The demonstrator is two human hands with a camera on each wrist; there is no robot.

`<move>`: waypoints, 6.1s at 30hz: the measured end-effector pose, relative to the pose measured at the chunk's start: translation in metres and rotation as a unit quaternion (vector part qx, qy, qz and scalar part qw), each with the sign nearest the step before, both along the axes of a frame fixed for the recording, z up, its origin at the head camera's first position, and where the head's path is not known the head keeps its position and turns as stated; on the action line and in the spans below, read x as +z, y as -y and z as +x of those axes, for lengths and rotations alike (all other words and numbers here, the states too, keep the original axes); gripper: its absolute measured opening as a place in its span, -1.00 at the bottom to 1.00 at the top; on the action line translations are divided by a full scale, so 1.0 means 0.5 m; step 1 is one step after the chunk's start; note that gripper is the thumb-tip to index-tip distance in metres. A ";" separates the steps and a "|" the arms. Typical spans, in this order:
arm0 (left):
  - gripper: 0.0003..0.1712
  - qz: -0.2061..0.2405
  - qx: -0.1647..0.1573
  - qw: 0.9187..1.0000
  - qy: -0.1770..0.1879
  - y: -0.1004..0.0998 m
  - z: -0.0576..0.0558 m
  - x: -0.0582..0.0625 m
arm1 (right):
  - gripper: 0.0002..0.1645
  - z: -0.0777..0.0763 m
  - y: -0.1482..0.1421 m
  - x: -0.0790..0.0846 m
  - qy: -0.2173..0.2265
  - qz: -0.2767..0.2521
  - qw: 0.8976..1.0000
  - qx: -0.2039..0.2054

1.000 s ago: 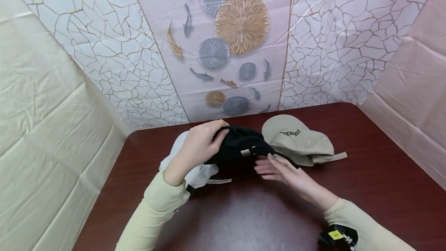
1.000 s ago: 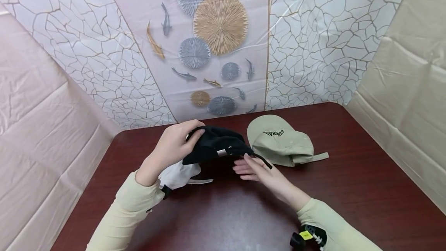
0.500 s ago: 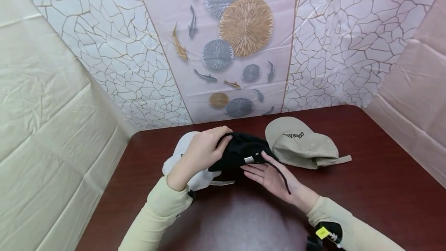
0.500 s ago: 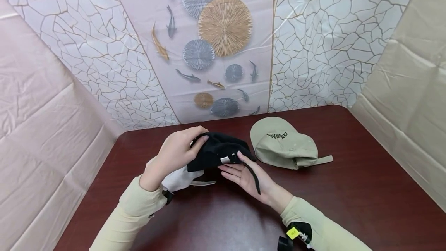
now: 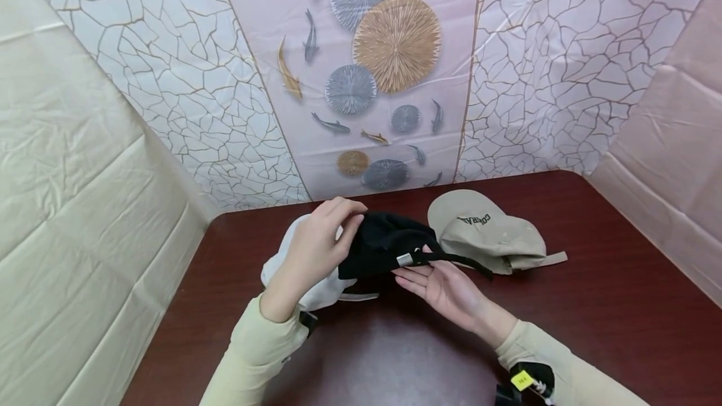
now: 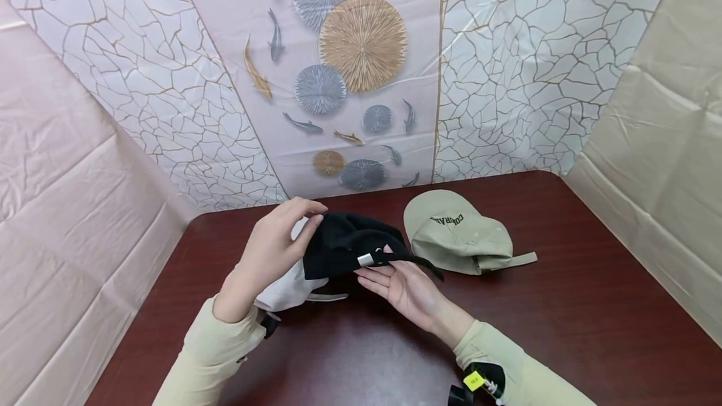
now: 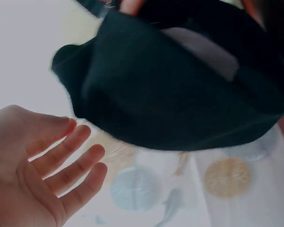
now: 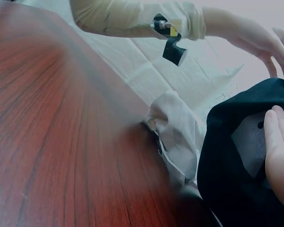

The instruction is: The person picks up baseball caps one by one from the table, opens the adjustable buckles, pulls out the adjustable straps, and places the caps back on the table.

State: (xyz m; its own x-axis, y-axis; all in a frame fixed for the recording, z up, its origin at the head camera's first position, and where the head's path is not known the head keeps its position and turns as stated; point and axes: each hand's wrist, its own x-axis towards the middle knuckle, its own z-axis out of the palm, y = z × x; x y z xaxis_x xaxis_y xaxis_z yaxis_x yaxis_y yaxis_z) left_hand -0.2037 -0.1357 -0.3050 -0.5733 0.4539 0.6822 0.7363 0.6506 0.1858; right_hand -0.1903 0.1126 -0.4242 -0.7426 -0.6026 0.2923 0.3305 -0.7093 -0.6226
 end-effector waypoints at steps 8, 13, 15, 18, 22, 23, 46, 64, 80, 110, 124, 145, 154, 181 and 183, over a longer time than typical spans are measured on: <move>-0.91 0.056 0.012 0.998 -0.013 0.031 0.068 0.007 | -0.60 0.008 0.001 0.006 0.010 0.008 1.000 -0.024; -0.96 0.037 -0.011 0.999 0.027 0.018 0.098 -0.021 | -0.63 0.020 0.012 0.007 0.002 0.031 0.998 -0.052; -0.96 0.021 -0.007 0.998 0.056 0.007 0.105 -0.039 | -0.60 0.025 0.019 0.008 -0.007 0.057 0.996 -0.067; -0.87 -0.010 0.005 0.995 0.100 -0.012 0.105 -0.069 | -0.61 0.033 0.028 0.012 -0.022 0.108 0.989 -0.099; -0.79 -0.031 0.023 0.990 0.137 -0.030 0.093 -0.104 | -0.53 0.041 0.039 0.020 -0.053 0.201 0.965 -0.159; -0.79 -0.031 0.026 0.989 0.140 -0.033 0.090 -0.111 | -0.49 0.042 0.041 0.022 -0.063 0.225 0.957 -0.174; -0.69 -0.014 0.057 0.986 0.154 -0.080 0.092 -0.146 | -0.46 0.064 0.022 0.006 -0.147 0.285 0.929 -0.185; -0.82 -0.050 0.036 0.982 0.178 -0.080 0.100 -0.140 | -0.66 0.076 0.017 0.002 -0.118 0.259 0.943 -0.174; -0.94 -0.064 -0.034 0.981 0.182 -0.060 0.098 -0.130 | -0.42 0.079 0.001 0.030 -0.044 0.347 0.924 -0.158; -0.74 -0.085 -0.082 0.993 0.010 -0.069 0.113 -0.140 | -0.48 0.079 -0.004 0.038 -0.267 0.413 0.828 -0.269; -0.82 -0.156 -0.018 0.959 -0.236 -0.088 0.101 -0.144 | -0.55 0.089 -0.003 0.030 -0.193 0.383 0.880 -0.203; -0.74 -0.129 -0.021 0.973 -0.188 -0.077 0.108 -0.153 | -0.70 0.073 -0.020 0.035 -0.311 0.215 0.899 -0.221; -0.77 -0.129 -0.007 0.959 -0.252 -0.095 0.108 -0.134 | -0.71 0.084 -0.002 0.038 -0.304 0.289 0.883 -0.208; -0.88 -0.155 -0.017 0.966 -0.206 -0.080 0.111 -0.153 | -0.55 0.089 -0.007 0.044 -0.243 0.262 0.910 -0.212; -0.84 -0.173 -0.012 0.967 -0.189 -0.074 0.109 -0.162 | -0.51 0.086 -0.013 0.049 -0.226 0.241 0.914 -0.234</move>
State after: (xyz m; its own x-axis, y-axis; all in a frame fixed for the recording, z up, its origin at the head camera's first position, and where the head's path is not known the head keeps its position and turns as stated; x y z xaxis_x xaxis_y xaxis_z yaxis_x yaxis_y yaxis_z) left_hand -0.1494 -0.0989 -0.3863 -0.3003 0.7024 0.6454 0.7243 0.6082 -0.3248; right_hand -0.1471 0.1191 -0.3998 -0.8213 -0.3888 0.4175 -0.3075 -0.3147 -0.8980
